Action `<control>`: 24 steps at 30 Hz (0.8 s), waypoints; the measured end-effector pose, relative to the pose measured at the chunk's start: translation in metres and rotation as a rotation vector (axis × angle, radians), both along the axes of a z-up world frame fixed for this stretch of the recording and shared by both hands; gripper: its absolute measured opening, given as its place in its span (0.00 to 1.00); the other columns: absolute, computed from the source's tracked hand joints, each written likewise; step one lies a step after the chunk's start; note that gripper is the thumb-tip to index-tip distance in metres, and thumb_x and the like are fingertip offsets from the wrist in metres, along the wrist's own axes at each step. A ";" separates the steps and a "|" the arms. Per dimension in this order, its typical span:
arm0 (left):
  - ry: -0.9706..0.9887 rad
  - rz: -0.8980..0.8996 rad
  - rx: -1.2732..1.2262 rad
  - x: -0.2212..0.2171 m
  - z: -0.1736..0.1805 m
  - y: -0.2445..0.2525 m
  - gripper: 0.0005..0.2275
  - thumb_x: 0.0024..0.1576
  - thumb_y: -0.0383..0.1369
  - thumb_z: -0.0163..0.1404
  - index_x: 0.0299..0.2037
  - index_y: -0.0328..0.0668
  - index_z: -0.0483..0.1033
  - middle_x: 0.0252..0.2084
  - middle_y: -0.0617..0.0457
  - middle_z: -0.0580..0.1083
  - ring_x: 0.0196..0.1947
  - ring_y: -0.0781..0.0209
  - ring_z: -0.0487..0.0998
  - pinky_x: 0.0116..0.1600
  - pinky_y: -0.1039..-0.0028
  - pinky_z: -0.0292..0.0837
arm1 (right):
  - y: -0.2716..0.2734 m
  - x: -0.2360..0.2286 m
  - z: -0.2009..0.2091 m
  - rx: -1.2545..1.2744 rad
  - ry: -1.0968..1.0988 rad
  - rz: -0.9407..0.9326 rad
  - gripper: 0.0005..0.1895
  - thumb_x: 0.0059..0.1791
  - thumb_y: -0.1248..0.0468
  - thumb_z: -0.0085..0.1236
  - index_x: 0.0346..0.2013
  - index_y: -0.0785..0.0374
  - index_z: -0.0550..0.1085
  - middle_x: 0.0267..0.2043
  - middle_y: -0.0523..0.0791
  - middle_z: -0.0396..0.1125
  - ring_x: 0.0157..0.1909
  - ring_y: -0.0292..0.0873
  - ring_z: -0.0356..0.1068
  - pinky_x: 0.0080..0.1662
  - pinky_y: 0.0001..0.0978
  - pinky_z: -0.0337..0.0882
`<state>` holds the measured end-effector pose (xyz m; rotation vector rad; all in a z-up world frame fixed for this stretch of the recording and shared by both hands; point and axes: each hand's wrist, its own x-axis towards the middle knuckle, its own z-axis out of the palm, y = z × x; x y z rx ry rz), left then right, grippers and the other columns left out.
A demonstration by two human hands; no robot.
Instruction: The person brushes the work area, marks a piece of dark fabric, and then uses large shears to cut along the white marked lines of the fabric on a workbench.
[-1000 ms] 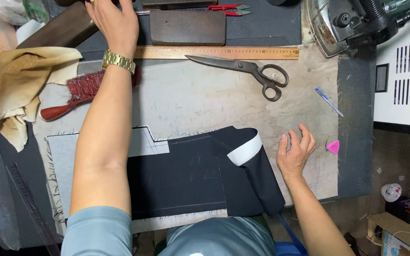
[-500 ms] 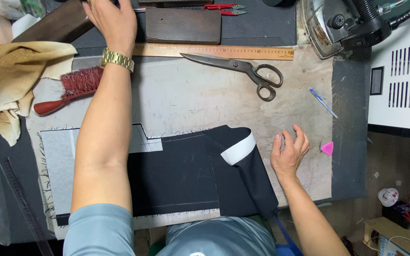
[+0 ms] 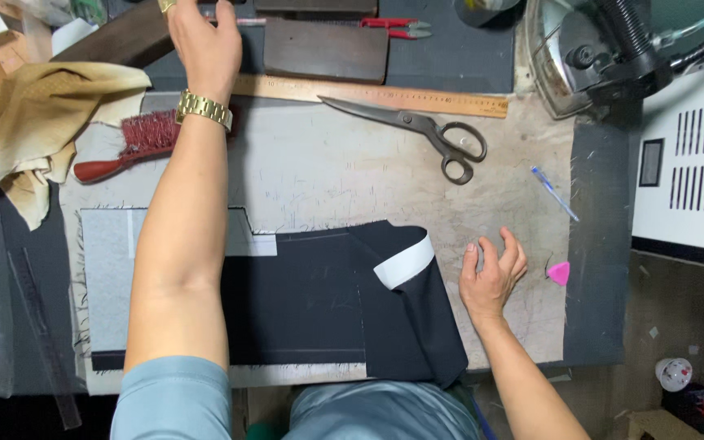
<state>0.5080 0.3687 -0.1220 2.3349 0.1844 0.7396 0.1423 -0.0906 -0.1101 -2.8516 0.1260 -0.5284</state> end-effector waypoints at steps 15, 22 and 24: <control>-0.104 0.055 0.063 0.046 -0.016 -0.011 0.08 0.53 0.34 0.58 0.35 0.37 0.79 0.35 0.41 0.79 0.36 0.39 0.77 0.42 0.58 0.70 | 0.001 0.003 0.000 0.008 0.018 -0.038 0.08 0.53 0.61 0.58 0.41 0.61 0.80 0.65 0.54 0.63 0.64 0.60 0.60 0.61 0.56 0.60; -0.089 0.051 0.076 0.031 -0.002 -0.021 0.08 0.53 0.33 0.58 0.37 0.36 0.78 0.37 0.39 0.79 0.39 0.36 0.77 0.44 0.56 0.69 | 0.000 0.004 0.000 -0.002 0.016 -0.038 0.08 0.53 0.61 0.58 0.41 0.60 0.80 0.65 0.54 0.63 0.64 0.60 0.61 0.60 0.57 0.60; -0.126 0.011 0.054 0.010 0.019 -0.028 0.07 0.53 0.30 0.55 0.36 0.35 0.76 0.37 0.39 0.76 0.40 0.36 0.75 0.45 0.56 0.68 | 0.001 0.003 -0.001 0.001 0.015 -0.042 0.08 0.53 0.60 0.58 0.41 0.60 0.80 0.65 0.53 0.63 0.64 0.60 0.61 0.61 0.57 0.60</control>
